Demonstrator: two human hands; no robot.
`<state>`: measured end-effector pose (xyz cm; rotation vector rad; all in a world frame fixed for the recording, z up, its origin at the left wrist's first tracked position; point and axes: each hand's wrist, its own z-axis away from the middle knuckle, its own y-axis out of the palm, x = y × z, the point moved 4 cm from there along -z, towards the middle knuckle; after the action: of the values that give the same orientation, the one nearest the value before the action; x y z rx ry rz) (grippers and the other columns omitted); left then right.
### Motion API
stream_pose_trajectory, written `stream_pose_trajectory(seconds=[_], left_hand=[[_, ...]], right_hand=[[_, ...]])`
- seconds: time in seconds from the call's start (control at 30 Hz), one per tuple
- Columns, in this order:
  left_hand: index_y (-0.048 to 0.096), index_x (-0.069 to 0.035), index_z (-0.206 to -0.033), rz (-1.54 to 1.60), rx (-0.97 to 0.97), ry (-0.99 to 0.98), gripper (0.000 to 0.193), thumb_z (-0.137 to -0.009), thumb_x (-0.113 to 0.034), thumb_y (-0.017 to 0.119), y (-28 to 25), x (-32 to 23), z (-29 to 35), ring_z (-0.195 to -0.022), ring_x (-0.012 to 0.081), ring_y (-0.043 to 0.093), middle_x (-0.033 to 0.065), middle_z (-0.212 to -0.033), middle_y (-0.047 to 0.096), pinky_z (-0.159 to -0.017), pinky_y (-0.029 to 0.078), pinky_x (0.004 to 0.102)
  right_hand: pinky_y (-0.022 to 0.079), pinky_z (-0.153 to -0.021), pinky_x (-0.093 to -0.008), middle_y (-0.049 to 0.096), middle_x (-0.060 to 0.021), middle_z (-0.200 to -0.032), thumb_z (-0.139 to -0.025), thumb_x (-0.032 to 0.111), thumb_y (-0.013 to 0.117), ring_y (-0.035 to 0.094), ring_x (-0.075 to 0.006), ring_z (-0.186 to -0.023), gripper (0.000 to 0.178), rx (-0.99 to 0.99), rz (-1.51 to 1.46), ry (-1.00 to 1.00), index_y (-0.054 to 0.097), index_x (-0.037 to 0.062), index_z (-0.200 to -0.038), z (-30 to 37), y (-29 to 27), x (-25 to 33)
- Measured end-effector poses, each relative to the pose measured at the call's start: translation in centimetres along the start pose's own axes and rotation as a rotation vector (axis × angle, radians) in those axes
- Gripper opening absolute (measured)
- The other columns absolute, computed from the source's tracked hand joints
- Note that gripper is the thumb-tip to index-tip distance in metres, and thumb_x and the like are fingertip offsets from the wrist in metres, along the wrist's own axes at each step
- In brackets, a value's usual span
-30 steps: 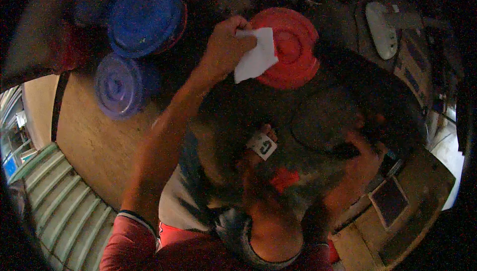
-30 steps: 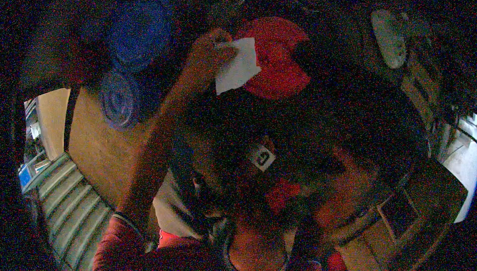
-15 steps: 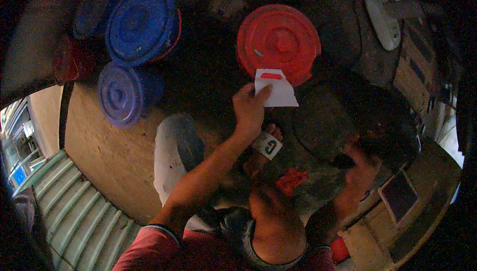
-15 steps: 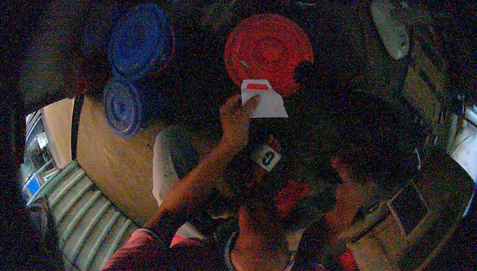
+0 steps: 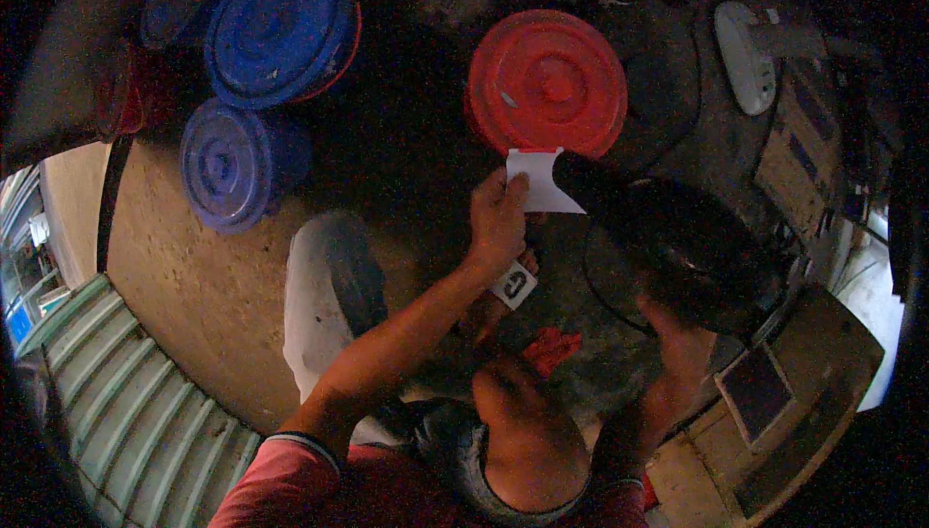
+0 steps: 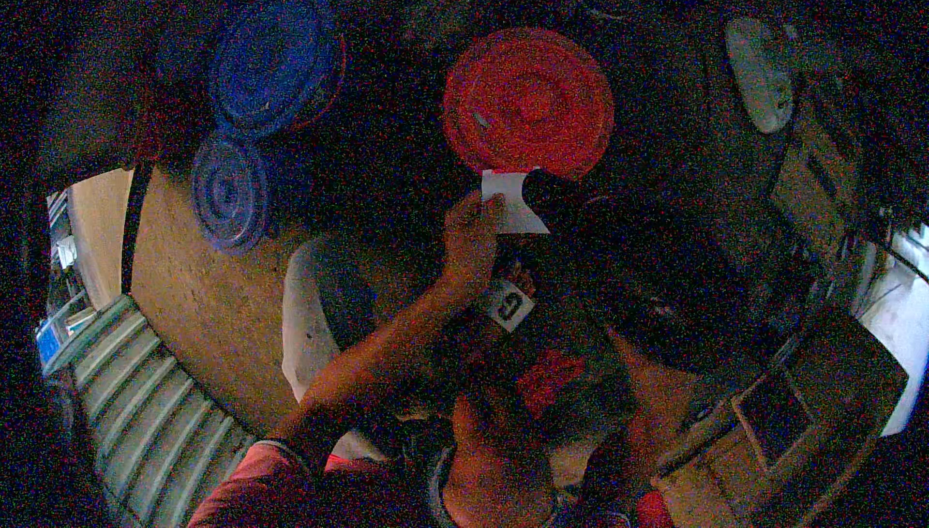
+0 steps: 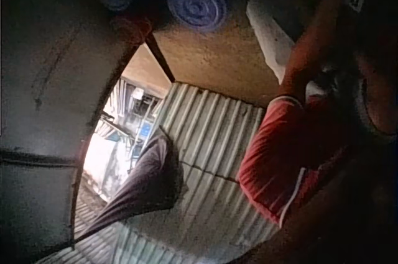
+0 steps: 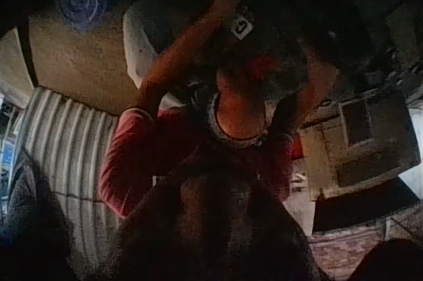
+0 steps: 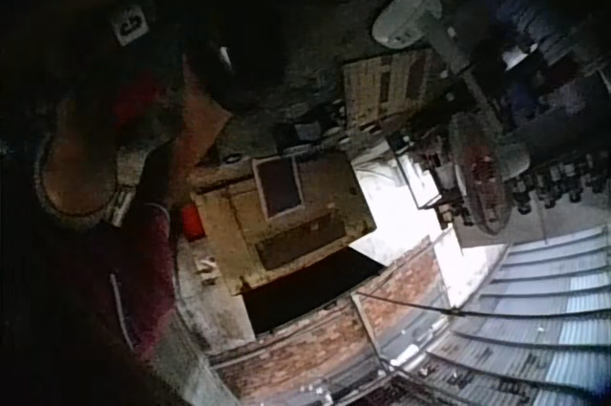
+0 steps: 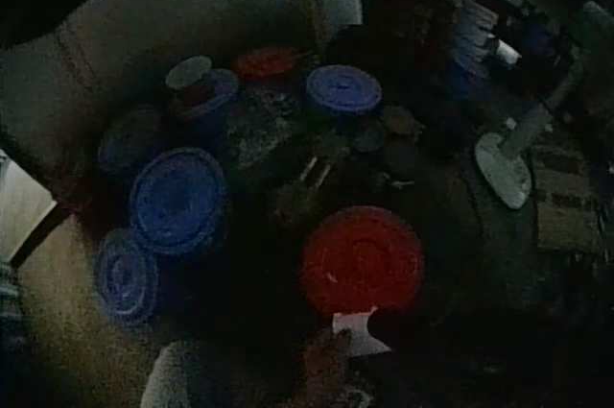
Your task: The person applies red paint to a small white card using a brush, then compares the painted swatch to a Pantone color chart. They walk to a different area to inspect the color under different lighting before returning to the table to continue comparing shades.
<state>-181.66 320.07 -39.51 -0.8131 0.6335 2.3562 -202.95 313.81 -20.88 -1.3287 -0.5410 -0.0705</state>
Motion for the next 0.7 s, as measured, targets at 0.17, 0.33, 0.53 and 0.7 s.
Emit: stream_pose_trajectory(seconds=[0.17, 0.33, 0.53, 0.7], left_hand=[[0.066, 0.0, -0.108, -0.164, 0.092, 0.004, 0.021, -0.093, -0.014, 0.063, -0.5, 0.2, 0.1, -0.089, 0.017, 0.062, 0.0087, -0.101, 0.069, -0.079, 0.051, 0.0342], [0.066, 0.0, -0.109, -0.074, 0.108, -0.032, 0.023, -0.092, -0.015, 0.065, -1.2, 0.4, -0.3, -0.086, 0.0192, 0.064, 0.0098, -0.101, 0.069, -0.078, 0.052, 0.0353], [0.064, -0.001, -0.116, -0.228, 0.16, 0.029, 0.03, -0.089, -0.013, 0.066, -1.3, -3.0, 0.8, -0.087, 0.0201, 0.066, 0.0107, -0.102, 0.069, -0.077, 0.054, 0.0347], [0.061, -0.001, -0.123, -0.062, 0.243, 0.045, 0.037, -0.087, -0.008, 0.064, -1.2, -3.5, 1.0, -0.087, 0.0198, 0.067, 0.0106, -0.104, 0.069, -0.074, 0.055, 0.0348]], right_hand=[[0.05, -0.091, -0.0384, 0.07, -0.0094, -0.109, -0.061, 0.0, 0.08, 0.065, -0.0238, -0.1, 0.055, 0.002, -0.532, 0.385, 0.066, 0.0018, -0.114, -0.3, 1.0, 1.4], [0.051, -0.091, -0.0382, 0.069, -0.0103, -0.11, -0.061, -0.002, 0.079, 0.064, -0.0235, -0.102, 0.057, -0.044, -0.487, 0.384, 0.065, 0.0017, -0.116, -0.5, 0.4, 1.3], [0.051, -0.089, -0.0395, 0.069, -0.0107, -0.107, -0.059, -0.004, 0.08, 0.063, -0.0256, -0.097, 0.051, -0.202, -0.474, 0.455, 0.068, 0.001, -0.108, 0.4, -0.1, -0.5], [0.05, -0.089, -0.0393, 0.069, -0.0109, -0.107, -0.059, -0.003, 0.08, 0.063, -0.0256, -0.096, 0.05, -0.294, -0.574, 0.458, 0.069, 0.001, -0.107, 0.5, -1.0, -1.0]])
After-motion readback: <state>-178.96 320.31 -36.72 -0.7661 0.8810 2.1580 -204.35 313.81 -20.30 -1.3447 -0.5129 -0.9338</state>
